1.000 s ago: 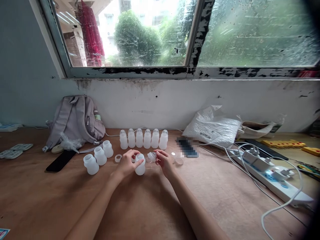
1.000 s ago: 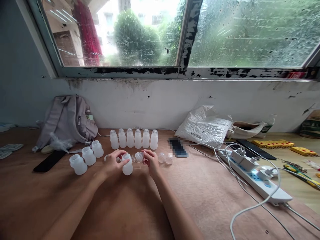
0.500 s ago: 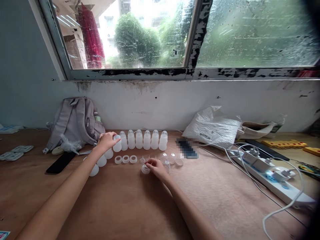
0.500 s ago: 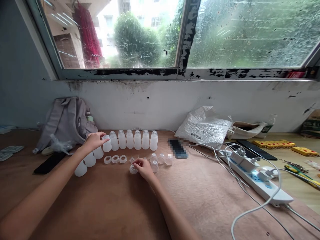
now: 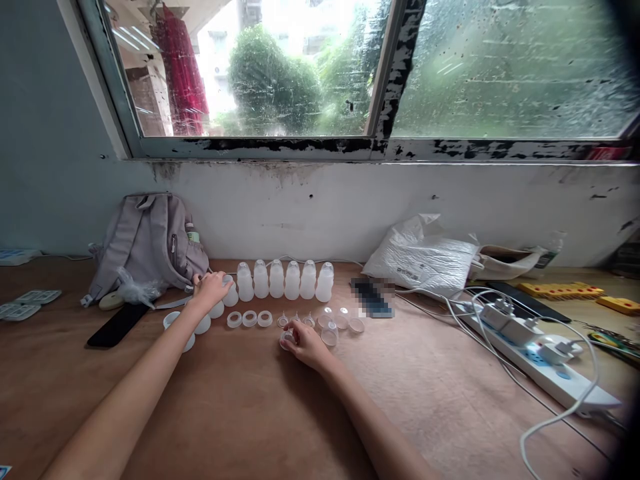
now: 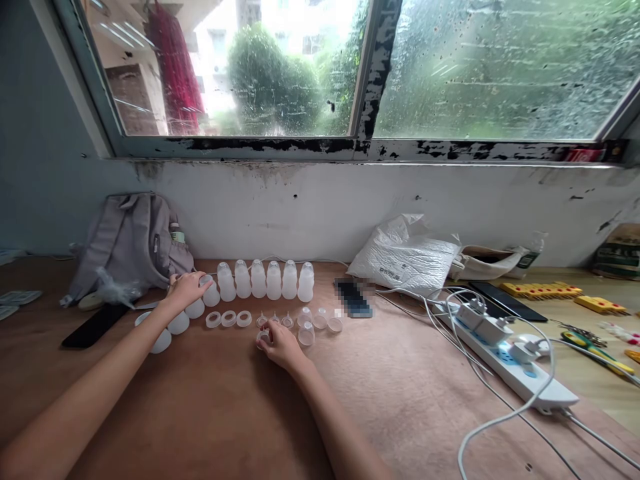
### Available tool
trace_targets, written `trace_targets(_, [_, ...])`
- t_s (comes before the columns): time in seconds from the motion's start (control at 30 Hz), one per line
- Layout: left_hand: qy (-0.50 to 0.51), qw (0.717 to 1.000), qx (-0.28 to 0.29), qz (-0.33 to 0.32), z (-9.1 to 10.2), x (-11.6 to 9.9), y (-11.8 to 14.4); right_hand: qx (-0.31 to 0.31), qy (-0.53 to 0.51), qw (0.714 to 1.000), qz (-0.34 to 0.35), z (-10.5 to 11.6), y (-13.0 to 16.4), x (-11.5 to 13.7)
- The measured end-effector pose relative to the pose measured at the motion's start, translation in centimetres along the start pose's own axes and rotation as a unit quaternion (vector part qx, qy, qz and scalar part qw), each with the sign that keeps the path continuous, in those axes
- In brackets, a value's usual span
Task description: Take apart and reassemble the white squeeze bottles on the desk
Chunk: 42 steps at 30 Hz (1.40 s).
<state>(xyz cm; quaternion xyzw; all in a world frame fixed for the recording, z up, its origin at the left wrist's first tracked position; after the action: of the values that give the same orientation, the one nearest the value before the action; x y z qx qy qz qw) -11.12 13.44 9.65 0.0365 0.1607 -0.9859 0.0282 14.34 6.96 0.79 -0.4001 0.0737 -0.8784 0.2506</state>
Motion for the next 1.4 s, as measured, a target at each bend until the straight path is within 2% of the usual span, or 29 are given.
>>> trace_targets(0.6, [-0.03,0.999,-0.004,-0.027,-0.2,-0.3,0.0,0.002,0.026,1.0,-0.012,-0.3,0.0,-0.3])
trace_targets(0.67, [-0.02,0.998,-0.052,-0.034,0.3,-0.7,0.4,0.0,0.026,1.0,-0.011,-0.3,0.0,-0.3])
trace_targets(0.77, [0.037,0.981,-0.171,-0.081,1.2,-2.2,2.1,-0.007,0.018,1.0,-0.006,-0.3,0.0,-0.4])
trace_targets(0.83, [0.088,0.968,-0.201,-0.123,0.7,-3.6,4.1,-0.014,0.005,1.0,0.0,-0.3,0.0,-0.5])
trace_targets(0.9, [0.135,0.957,-0.191,-0.169,-0.5,-5.3,6.6,-0.022,-0.01,1.0,0.004,-0.3,0.0,-0.4])
trace_targets(1.0, [0.182,0.947,-0.14,-0.224,-3.0,-7.5,10.1,-0.034,-0.034,0.999,0.004,-0.3,0.0,-0.3])
trace_targets(1.13, [0.221,0.944,-0.056,-0.24,-5.2,-9.1,12.9,-0.037,-0.066,0.997,0.006,-0.6,0.1,0.4])
trace_targets(1.23, [0.254,0.935,-0.013,-0.248,-5.5,-9.6,13.5,-0.027,-0.09,0.996,-0.001,-1.2,0.2,0.9])
trace_targets(1.4, [0.28,0.932,-0.022,-0.229,-4.7,-9.3,13.1,-0.025,-0.137,0.99,-0.025,-2.3,0.4,1.4])
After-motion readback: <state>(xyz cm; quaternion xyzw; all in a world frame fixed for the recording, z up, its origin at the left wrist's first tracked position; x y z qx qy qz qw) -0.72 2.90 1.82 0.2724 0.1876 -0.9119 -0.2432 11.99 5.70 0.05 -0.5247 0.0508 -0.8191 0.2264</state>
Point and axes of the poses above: each hand's wrist, its own y-axis away from the middle knuckle, its own z-axis out of the back of the hand, x = y × z, the point moved 4 cm from there along -y, towards the middle knuckle, and after that the axes turned 3 degrees about -x, right-handed, at the moved point
